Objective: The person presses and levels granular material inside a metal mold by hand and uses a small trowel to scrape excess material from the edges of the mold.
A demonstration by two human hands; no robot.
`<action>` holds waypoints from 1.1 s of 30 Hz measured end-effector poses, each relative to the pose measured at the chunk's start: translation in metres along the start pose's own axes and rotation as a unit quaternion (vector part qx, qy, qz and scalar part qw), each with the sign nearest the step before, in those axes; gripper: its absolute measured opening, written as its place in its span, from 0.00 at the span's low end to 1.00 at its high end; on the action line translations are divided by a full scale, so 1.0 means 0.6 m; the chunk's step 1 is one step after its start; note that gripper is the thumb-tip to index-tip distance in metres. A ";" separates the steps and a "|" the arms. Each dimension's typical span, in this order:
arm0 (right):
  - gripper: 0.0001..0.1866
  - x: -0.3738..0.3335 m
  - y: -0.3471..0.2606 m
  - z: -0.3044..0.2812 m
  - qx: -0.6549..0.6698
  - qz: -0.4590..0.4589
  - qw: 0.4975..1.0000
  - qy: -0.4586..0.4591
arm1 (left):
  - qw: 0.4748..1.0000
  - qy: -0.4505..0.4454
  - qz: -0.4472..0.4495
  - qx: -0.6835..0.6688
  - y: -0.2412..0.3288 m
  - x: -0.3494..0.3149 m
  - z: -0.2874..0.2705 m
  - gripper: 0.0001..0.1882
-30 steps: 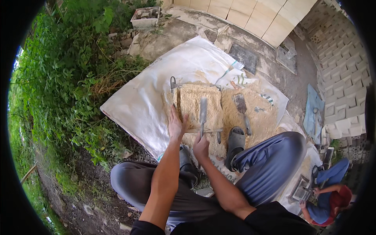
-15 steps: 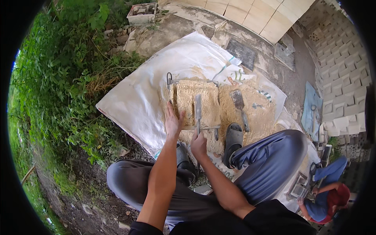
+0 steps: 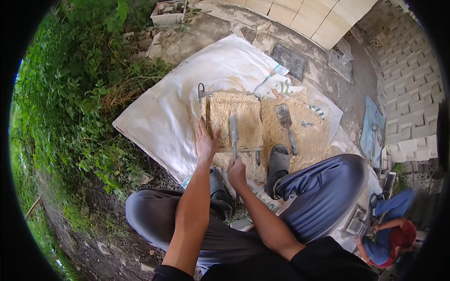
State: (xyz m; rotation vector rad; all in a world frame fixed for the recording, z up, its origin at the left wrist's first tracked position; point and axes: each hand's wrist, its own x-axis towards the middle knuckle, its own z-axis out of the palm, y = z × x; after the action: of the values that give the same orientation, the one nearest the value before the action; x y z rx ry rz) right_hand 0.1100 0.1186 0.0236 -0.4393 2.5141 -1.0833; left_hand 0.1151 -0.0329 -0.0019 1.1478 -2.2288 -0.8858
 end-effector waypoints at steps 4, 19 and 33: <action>0.22 -0.009 0.016 0.010 -0.019 0.020 1.000 -0.014 | 0.999 -0.017 -0.012 0.032 -0.012 -0.006 -0.003 0.45; 0.24 -0.005 0.014 0.009 -0.005 0.016 1.000 -0.012 | 0.999 -0.020 -0.028 0.032 -0.002 -0.008 -0.006 0.45; 0.22 0.156 0.029 -0.196 -0.043 -0.240 0.959 -0.143 | 0.988 0.043 -0.097 0.108 0.040 -0.001 -0.016 0.30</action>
State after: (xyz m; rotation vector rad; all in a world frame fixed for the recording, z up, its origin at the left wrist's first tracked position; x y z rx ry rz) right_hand -0.0275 0.1648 0.0663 -1.1873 2.2539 -0.9808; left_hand 0.1090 -0.0248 0.0221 1.4940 -2.2110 -0.6642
